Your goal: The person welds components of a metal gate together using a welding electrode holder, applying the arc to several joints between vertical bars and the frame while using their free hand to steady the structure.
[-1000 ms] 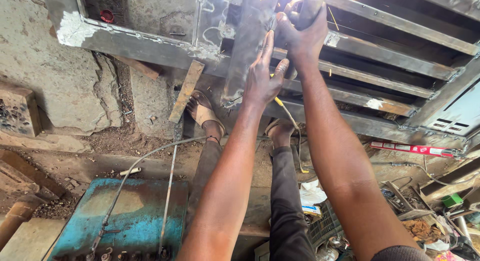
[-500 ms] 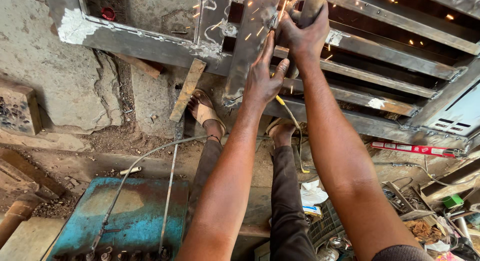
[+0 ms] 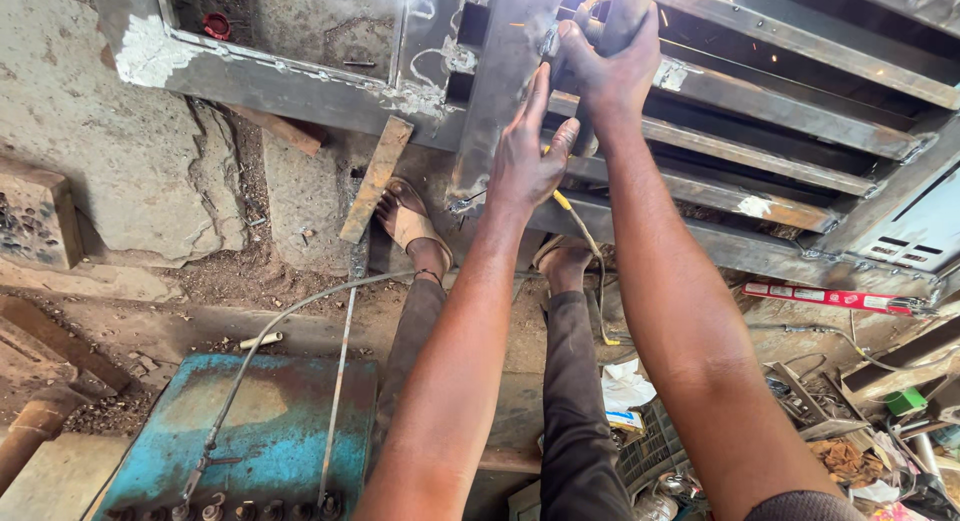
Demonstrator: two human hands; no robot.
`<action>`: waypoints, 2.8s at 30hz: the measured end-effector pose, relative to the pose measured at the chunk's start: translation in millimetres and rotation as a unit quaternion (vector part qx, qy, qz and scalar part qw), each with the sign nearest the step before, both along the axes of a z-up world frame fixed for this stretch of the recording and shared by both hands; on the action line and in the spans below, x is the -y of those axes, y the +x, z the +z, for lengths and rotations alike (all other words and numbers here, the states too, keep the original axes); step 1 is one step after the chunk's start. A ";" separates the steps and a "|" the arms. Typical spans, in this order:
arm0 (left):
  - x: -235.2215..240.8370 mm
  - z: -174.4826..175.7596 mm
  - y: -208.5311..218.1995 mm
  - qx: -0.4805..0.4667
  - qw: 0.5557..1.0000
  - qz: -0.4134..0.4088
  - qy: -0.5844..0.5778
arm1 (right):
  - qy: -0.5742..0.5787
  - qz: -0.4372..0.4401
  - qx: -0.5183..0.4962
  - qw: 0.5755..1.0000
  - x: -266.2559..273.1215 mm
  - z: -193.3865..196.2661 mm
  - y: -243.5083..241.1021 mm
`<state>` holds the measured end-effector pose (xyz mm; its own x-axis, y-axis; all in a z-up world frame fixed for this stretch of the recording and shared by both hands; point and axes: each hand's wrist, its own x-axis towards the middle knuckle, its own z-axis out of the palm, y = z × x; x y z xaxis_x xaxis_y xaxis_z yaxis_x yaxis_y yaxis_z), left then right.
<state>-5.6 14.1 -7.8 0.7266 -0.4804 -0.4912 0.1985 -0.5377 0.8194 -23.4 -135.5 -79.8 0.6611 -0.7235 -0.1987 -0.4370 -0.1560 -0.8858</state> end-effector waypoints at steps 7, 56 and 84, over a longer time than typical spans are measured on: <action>3.4 8.0 4.4 -0.039 0.999 0.007 0.021 | 0.036 -0.004 -0.015 0.999 0.2 -5.7 -3.9; 125.0 138.4 9.5 -0.103 0.933 -0.304 0.161 | 0.158 0.089 -0.069 0.981 126.6 153.8 -72.7; 167.4 158.9 56.4 -0.162 0.772 -0.496 0.362 | 0.141 -0.173 -0.086 0.971 53.1 66.5 17.9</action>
